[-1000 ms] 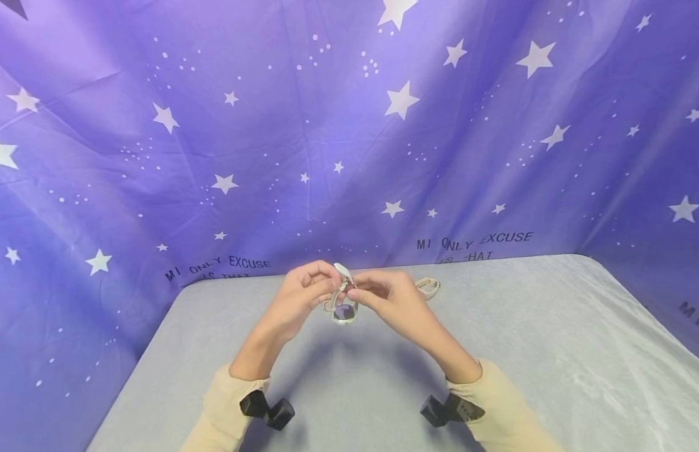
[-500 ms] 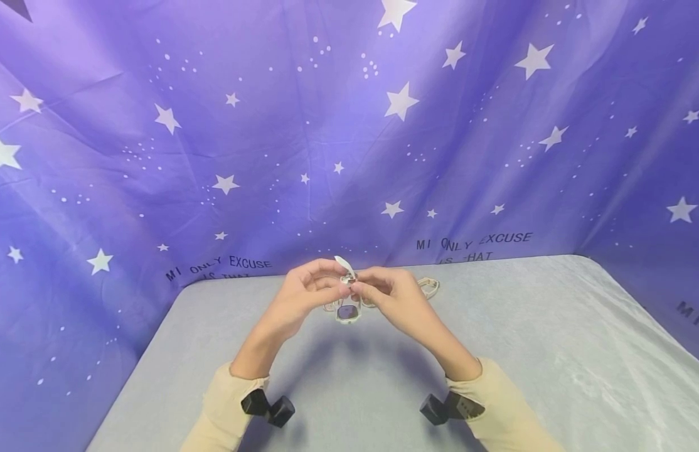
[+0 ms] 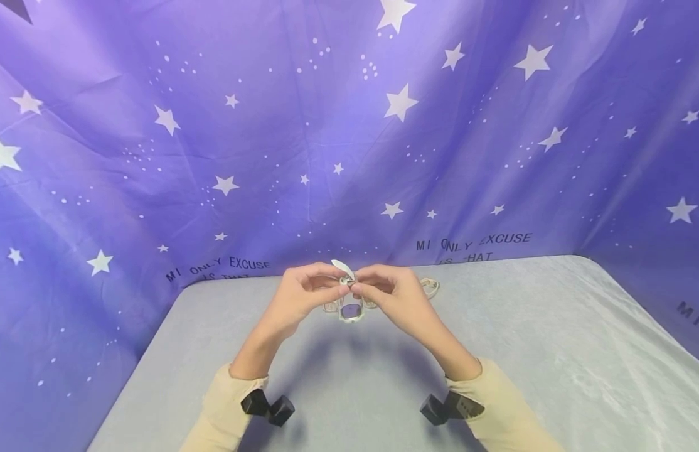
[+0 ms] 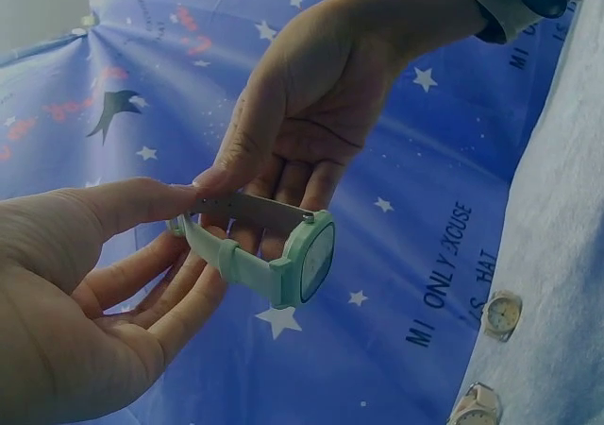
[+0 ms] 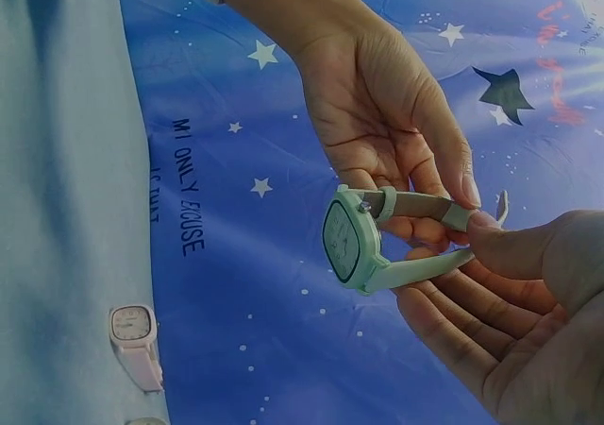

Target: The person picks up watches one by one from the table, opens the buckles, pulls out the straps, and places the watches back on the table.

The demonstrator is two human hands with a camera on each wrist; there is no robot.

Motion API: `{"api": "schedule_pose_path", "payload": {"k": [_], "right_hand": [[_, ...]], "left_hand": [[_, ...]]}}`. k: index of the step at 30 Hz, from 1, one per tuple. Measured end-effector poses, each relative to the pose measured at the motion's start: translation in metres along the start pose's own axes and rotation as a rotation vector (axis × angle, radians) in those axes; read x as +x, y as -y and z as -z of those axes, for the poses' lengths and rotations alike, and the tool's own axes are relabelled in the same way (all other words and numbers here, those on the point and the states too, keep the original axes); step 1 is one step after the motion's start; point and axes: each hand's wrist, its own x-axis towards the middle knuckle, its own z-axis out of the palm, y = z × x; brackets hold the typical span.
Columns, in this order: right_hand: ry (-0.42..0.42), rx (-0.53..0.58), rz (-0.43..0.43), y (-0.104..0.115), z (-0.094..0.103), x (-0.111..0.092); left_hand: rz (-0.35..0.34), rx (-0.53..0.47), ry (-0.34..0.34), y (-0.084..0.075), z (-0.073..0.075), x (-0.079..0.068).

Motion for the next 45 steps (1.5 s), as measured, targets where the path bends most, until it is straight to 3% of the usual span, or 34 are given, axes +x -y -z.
{"api": "schedule_pose_path", "payload": {"k": [9, 19, 29, 45], "right_hand": [[-0.018, 0.037, -0.022, 0.005, 0.003, 0.009], [-0.011, -0.064, -0.059, 0.009, 0.009, 0.016], [0.024, -0.045, -0.097, 0.003, 0.015, 0.017], [0.039, -0.03, -0.124, 0.005, 0.016, 0.015]], "left_hand": [[-0.03, -0.015, 0.015, -0.002, 0.005, 0.01], [-0.03, -0.04, 0.039, -0.005, 0.01, 0.018], [-0.014, -0.005, 0.041, 0.002, 0.01, 0.02], [-0.015, -0.01, 0.031, 0.0, 0.013, 0.018]]}}
